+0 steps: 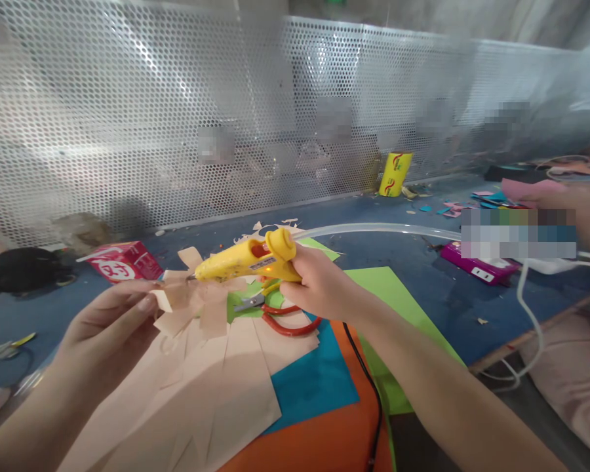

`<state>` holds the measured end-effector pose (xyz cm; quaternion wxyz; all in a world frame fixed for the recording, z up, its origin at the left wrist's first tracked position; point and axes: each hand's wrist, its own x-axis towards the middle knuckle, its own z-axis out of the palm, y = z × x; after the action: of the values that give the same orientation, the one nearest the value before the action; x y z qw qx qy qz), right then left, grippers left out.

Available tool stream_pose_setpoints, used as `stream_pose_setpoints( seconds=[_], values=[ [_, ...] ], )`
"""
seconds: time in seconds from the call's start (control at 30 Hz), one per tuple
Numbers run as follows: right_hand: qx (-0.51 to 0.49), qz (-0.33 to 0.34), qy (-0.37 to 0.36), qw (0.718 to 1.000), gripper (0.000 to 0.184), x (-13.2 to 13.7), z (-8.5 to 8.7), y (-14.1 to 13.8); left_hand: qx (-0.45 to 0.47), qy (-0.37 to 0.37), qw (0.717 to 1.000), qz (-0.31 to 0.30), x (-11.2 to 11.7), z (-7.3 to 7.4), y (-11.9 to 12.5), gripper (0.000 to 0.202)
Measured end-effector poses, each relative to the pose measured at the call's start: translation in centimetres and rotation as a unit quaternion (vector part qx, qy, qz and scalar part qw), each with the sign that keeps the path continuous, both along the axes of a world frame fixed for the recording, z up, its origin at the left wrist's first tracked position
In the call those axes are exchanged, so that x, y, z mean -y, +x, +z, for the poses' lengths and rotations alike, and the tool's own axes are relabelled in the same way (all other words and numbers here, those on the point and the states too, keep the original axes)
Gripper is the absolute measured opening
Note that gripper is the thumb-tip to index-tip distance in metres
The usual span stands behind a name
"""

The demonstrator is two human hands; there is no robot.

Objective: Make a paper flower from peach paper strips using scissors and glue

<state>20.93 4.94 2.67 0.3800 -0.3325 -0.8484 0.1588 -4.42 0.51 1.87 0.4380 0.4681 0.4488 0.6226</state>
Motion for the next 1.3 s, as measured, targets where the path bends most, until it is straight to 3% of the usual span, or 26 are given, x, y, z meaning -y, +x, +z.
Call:
stream_pose_setpoints(
  seconds=[0.1,0.3,0.73,1.0,1.3],
  values=[
    [0.006,-0.015,0.004,1.0,0.014,0.0,-0.09,-0.03,-0.003,0.003,1.0,-0.001,-0.02,-0.01,0.06,0.023],
    [0.01,0.03,-0.032,0.999,0.028,0.31,0.29,-0.02,-0.009,0.009,1.0,0.004,-0.05,-0.09,-0.11,0.024],
    [0.021,0.017,0.003,1.0,0.009,0.36,0.35,0.09,0.002,-0.006,1.0,0.016,-0.16,-0.05,-0.14,0.025],
    [0.038,0.006,0.018,0.999,0.007,0.34,0.15,0.1,0.012,-0.006,1.0,0.004,-0.04,0.06,0.04,0.022],
    [0.032,0.012,-0.035,0.999,0.025,0.29,0.2,0.02,0.018,0.01,1.0,-0.001,-0.09,-0.01,-0.02,0.02]
  ],
)
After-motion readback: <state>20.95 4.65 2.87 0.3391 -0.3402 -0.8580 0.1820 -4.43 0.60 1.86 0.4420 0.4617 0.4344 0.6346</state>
